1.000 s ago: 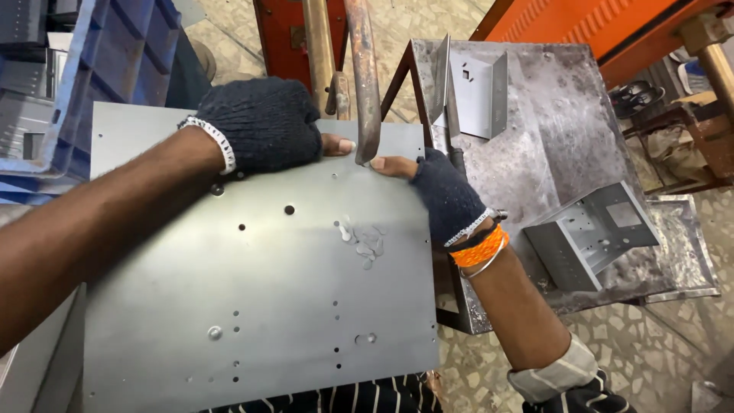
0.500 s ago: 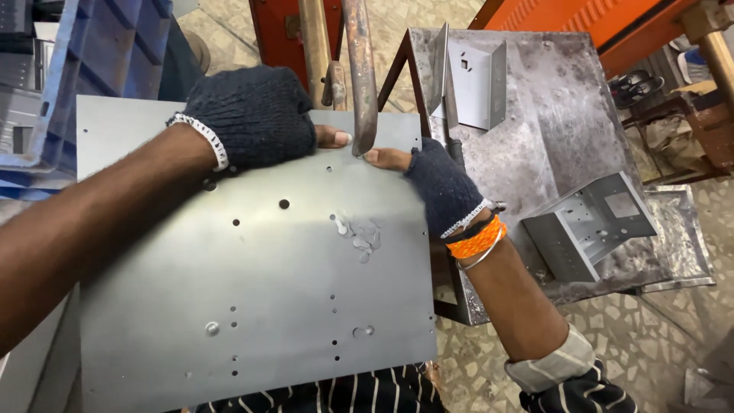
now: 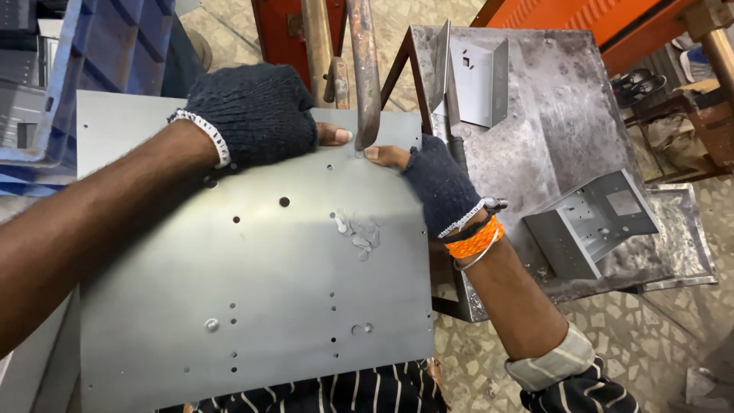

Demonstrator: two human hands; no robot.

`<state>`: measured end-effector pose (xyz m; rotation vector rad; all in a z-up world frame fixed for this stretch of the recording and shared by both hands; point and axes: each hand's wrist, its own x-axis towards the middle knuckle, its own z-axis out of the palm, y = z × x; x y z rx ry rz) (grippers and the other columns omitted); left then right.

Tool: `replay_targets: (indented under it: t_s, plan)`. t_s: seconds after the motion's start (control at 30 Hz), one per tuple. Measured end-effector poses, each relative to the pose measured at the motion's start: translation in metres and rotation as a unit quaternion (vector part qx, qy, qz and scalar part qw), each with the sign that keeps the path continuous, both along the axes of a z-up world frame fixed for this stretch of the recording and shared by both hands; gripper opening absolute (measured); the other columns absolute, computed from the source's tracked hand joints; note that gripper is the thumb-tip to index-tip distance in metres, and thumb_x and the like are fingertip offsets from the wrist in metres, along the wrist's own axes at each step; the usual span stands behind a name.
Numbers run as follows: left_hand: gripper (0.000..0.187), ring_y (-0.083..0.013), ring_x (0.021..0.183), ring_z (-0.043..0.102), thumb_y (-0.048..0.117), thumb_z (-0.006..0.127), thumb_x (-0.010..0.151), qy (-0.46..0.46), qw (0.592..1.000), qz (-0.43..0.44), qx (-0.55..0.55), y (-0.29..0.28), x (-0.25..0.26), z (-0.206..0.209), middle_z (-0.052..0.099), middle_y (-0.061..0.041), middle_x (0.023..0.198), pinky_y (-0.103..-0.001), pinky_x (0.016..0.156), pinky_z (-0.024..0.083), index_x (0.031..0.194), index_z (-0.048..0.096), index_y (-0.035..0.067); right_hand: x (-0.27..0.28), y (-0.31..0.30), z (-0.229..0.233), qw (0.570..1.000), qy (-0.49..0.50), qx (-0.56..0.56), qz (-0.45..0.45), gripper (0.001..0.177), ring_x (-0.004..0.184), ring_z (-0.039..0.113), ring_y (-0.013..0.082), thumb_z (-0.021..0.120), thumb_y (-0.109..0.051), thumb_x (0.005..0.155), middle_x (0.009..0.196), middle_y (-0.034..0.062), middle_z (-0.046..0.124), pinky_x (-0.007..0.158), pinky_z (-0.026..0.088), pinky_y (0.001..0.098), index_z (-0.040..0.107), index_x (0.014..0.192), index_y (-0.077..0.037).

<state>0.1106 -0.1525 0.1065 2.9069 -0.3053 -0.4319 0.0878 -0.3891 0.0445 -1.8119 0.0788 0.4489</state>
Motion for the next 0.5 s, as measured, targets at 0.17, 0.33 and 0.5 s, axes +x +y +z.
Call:
replay_targets:
  t_s: [0.17, 0.33, 0.5]
  plan:
    - [0.072, -0.0247, 0.052, 0.068, 0.076, 0.061, 0.088, 0.006, 1.0, 0.006, -0.012, 0.0, 0.0, -0.001, 0.07, -0.016, 0.061, -0.044, 0.056, 0.054, 0.076, 0.08, 0.007, 0.005, 0.0, -0.004, 1.0, 0.008, -0.016, -0.008, 0.038, 0.069, 0.067, 0.0143, 0.081, -0.032, 0.077, 0.084, 0.0088, 0.074, 0.064, 0.055, 0.0271, 0.076, 0.095, 0.002]
    - [0.073, -0.0272, 0.056, 0.069, 0.075, 0.057, 0.09, -0.005, 1.0, 0.012, -0.018, 0.003, 0.002, -0.006, 0.071, -0.017, 0.065, -0.045, 0.06, 0.054, 0.075, 0.079, 0.007, 0.0, 0.003, 0.005, 0.999, -0.003, 0.034, -0.009, 0.036, 0.07, 0.068, 0.0125, 0.081, -0.03, 0.074, 0.084, 0.0059, 0.074, 0.064, 0.057, 0.0272, 0.075, 0.096, -0.003]
    - [0.073, -0.0286, 0.058, 0.071, 0.076, 0.057, 0.091, -0.004, 1.0, 0.018, -0.022, 0.002, 0.001, -0.006, 0.072, -0.018, 0.068, -0.046, 0.061, 0.055, 0.077, 0.079, 0.007, 0.003, 0.0, -0.001, 0.999, -0.019, 0.032, 0.001, 0.034, 0.07, 0.068, 0.0108, 0.08, -0.031, 0.075, 0.084, 0.0042, 0.073, 0.065, 0.056, 0.0264, 0.075, 0.095, -0.004]
